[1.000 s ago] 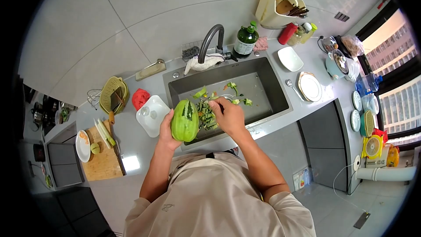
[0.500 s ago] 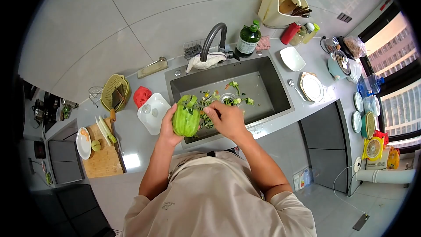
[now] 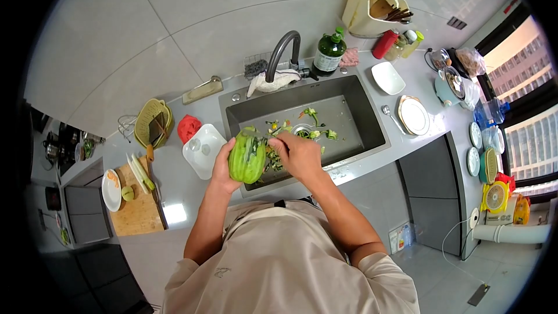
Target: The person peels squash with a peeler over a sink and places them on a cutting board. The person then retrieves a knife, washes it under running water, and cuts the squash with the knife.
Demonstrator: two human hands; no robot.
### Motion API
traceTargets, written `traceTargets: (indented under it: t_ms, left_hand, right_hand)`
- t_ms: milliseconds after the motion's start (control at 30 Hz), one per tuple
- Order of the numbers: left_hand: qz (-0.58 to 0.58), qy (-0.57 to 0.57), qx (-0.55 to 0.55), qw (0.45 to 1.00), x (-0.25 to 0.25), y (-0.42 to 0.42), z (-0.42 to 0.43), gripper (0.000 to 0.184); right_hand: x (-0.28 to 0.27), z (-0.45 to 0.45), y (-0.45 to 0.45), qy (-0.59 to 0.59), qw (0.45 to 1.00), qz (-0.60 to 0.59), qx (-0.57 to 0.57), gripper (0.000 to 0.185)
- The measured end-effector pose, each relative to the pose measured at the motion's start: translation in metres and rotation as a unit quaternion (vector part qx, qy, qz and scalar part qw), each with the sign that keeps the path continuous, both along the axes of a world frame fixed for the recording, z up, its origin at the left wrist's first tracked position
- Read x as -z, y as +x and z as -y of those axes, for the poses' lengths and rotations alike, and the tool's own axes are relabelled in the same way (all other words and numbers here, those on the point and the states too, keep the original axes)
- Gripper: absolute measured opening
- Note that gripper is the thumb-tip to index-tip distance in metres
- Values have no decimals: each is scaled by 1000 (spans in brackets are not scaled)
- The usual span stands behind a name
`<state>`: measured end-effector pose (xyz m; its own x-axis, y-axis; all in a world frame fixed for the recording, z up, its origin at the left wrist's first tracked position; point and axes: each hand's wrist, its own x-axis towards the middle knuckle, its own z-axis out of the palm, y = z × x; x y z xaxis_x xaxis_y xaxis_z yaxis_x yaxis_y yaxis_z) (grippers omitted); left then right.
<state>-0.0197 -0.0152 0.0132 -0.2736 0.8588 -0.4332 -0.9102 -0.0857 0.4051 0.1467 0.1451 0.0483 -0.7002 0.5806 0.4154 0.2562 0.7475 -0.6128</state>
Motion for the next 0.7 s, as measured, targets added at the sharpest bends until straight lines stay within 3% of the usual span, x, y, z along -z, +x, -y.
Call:
traceTargets:
  t_ms: [167,400,500,567,700]
  left_hand:
    - [10,13,14,1000,6,-1,3,52]
    - [20,-6,-8,1000,-2,1,0,53]
    - [17,2,-4,1000,0,-1,-2,54]
    - [9,-6,-8,1000,2,1,-3,54]
    - [17,7,4,1000,1,1,-1,53]
  right_hand:
    - [15,-18,-3,-26,990,55,131,28]
    - [3,-13,5,-61,986,90,123,26]
    - [5,-16,3,-110,983,36,144,31]
    - [3,-19,3,-31,988,9,148,29]
    - [0,-17,4,-30,985,-44,162,20]
